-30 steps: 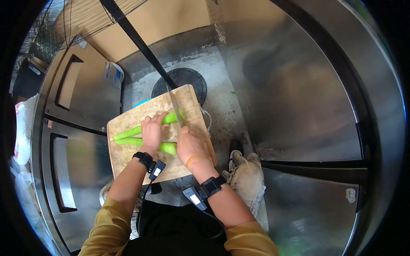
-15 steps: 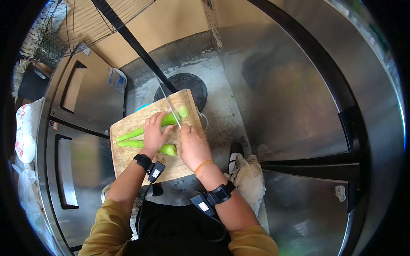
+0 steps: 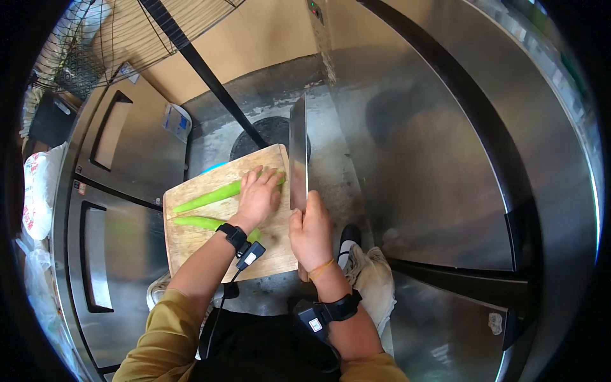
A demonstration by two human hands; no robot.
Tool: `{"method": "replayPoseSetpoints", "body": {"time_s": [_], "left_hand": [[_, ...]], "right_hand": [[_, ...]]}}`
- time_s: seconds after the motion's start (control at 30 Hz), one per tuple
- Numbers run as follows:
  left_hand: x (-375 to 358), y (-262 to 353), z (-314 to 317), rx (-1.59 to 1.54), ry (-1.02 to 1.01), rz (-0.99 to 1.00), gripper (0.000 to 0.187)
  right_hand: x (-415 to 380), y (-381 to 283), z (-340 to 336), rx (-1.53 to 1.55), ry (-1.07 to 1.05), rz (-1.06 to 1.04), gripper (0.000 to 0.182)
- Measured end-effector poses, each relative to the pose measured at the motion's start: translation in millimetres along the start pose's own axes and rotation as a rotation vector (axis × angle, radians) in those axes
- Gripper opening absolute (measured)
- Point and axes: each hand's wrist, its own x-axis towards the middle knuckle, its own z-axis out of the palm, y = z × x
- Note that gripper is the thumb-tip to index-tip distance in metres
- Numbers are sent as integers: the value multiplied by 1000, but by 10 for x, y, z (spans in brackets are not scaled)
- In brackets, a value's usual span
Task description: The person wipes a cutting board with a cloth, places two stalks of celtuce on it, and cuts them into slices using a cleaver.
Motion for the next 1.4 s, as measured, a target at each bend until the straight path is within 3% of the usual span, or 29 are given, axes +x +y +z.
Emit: {"method": "replayPoseSetpoints", "body": {"time_s": [0.07,0.17,0.23,0.33,0.43,0.53,0.63,0.73,0.97,1.1,1.4], "left_hand": [[36,-15,42,62,6,20,39],[117,-54,58,97,33,55,31],[167,-71,75,98,70,84,26],[237,-48,23,165,-54,44,23],[227,-38,-66,24,18,-22,22],[127,21,-218,-155,221,-131,17],[-32,-169,-203,-1258,89,-461,17],[-319,-202,-705,-1762,-120,-753,19],[-1265,-529,-1368,-1858,-234,-801,22],[-1887,-711,-1599,-1826,-189,-878,22],[-2780,-1393,-1372,-2117,227,-1057,28]], "right_hand": [[-4,38,27,53,-5,35,12],[2,-313,-61,267,-73,278,11],[4,-331,-49,249,-80,245,10],[1,-306,-44,254,-79,223,10],[-8,-291,-46,275,-78,260,11],[-4,-225,-28,258,-54,258,11],[25,-259,-6,172,-44,252,11],[48,-51,107,66,-51,139,11],[61,-6,323,-231,-153,98,19],[-19,87,503,-562,-125,-129,22],[-423,155,617,-828,-124,-136,31]]}}
